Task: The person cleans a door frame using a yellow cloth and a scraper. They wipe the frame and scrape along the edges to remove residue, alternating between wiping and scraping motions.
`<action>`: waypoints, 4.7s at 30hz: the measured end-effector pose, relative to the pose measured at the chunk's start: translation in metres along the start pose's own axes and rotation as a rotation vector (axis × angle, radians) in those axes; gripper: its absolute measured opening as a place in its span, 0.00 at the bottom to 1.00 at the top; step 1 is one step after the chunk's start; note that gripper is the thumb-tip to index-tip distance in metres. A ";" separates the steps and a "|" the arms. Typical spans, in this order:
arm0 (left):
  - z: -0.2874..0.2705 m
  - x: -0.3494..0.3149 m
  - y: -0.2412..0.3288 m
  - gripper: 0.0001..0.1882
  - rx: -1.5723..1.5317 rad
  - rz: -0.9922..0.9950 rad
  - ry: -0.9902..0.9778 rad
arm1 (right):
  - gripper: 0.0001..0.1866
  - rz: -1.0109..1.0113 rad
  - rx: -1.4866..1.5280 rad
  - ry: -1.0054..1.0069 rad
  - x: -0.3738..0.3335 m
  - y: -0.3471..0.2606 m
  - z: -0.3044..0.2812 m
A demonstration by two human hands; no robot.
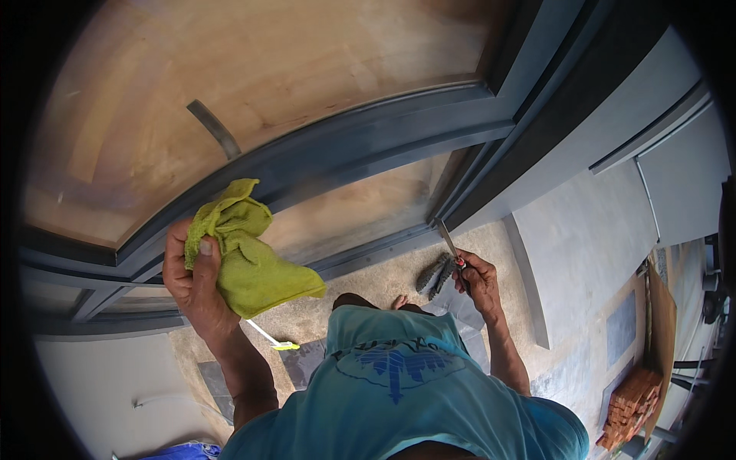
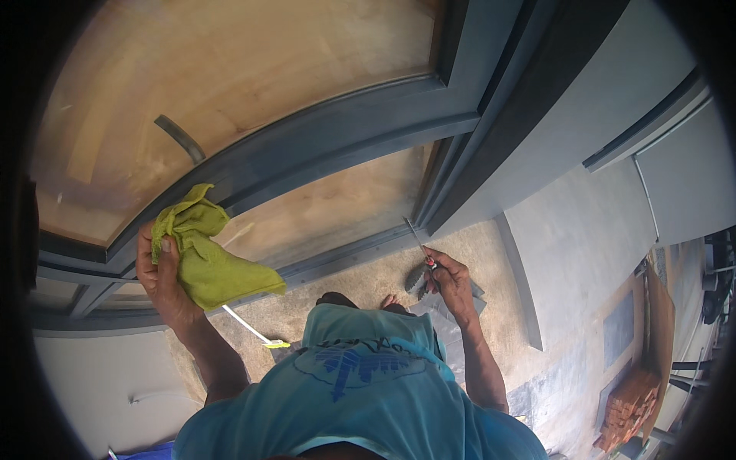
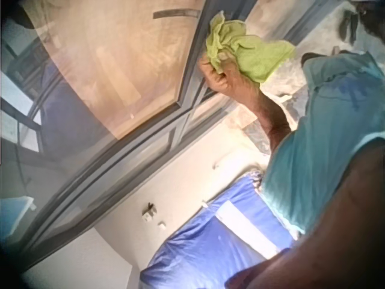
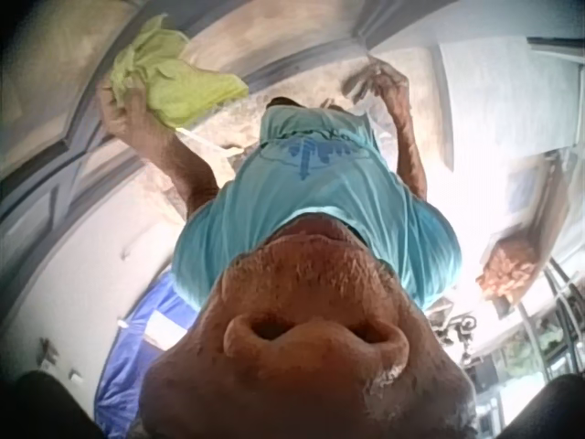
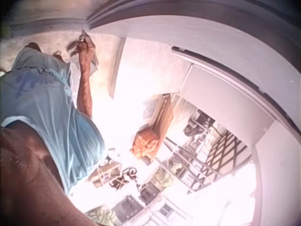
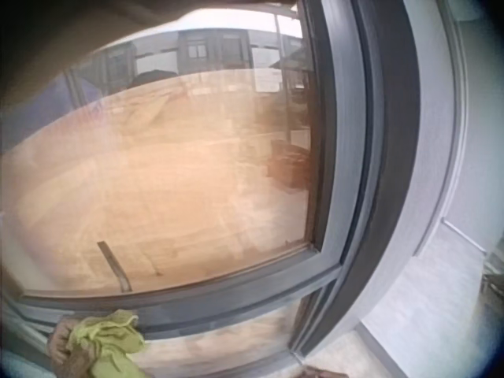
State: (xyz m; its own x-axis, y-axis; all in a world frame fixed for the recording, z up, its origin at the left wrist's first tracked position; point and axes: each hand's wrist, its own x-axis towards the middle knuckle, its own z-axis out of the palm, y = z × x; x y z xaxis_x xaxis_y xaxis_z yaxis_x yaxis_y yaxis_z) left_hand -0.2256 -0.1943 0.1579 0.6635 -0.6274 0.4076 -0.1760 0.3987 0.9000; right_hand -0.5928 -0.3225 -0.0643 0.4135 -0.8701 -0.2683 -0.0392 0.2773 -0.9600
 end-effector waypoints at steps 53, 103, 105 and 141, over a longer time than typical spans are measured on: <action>0.197 0.043 -0.072 0.22 0.173 0.576 -0.685 | 0.22 -0.413 -1.721 0.716 -0.013 -0.294 0.103; 0.218 0.047 -0.063 0.16 -0.239 0.528 -0.453 | 0.18 -0.531 -0.492 0.600 -0.063 -0.255 0.077; 0.222 0.040 -0.071 0.17 -0.160 0.492 -0.462 | 0.25 -0.416 -0.508 0.566 -0.064 -0.260 0.082; 0.212 0.026 -0.089 0.20 -0.141 0.512 -0.540 | 0.17 -0.430 -1.672 0.661 -0.011 -0.303 0.100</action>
State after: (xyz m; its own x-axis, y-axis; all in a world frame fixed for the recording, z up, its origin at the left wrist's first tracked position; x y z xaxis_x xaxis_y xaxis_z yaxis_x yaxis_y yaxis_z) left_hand -0.3465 -0.3879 0.1217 0.0686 -0.5667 0.8211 -0.2475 0.7876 0.5643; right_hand -0.4941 -0.3564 0.2373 0.2736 -0.8754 0.3986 -0.9612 -0.2644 0.0790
